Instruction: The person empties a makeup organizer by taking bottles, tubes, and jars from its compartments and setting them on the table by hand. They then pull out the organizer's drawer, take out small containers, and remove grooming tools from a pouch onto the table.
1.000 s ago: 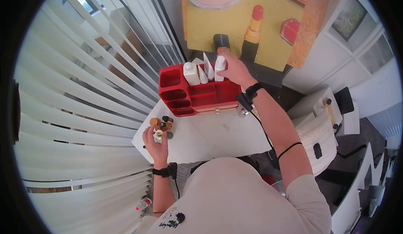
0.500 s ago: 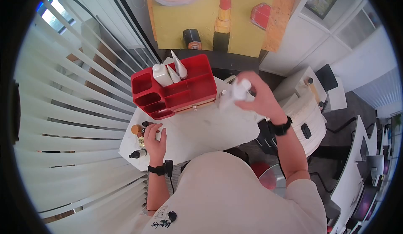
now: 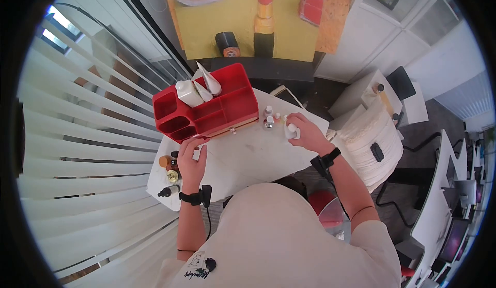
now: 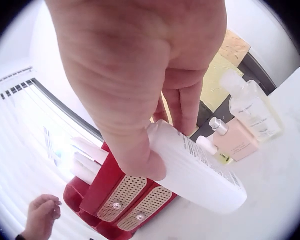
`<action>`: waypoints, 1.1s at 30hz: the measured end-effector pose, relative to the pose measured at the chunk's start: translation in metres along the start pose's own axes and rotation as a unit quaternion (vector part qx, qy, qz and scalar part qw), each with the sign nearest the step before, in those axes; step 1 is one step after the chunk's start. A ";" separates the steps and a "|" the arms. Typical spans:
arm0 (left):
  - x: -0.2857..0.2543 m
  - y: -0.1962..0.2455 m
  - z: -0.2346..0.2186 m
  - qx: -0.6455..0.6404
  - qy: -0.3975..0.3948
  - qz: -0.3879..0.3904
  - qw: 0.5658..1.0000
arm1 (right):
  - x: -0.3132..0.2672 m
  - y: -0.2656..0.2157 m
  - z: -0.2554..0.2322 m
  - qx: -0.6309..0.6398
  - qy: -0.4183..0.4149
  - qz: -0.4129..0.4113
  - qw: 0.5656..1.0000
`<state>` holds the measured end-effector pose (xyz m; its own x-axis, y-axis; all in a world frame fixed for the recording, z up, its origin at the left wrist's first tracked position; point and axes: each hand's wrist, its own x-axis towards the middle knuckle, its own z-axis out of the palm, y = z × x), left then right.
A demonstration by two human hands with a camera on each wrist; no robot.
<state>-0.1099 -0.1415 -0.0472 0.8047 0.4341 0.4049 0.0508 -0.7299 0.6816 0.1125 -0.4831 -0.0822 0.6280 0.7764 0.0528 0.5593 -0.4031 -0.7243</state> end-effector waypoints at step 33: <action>0.150 -0.004 -0.025 0.137 0.029 0.051 0.989 | 0.194 -0.151 0.016 -0.046 0.120 -0.060 0.990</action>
<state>-0.0045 -0.0599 0.0261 0.7795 0.3741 0.5024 0.1356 -0.8838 0.4477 0.1417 -0.2639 0.0266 0.6589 0.6881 0.3039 0.6774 -0.3672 -0.6374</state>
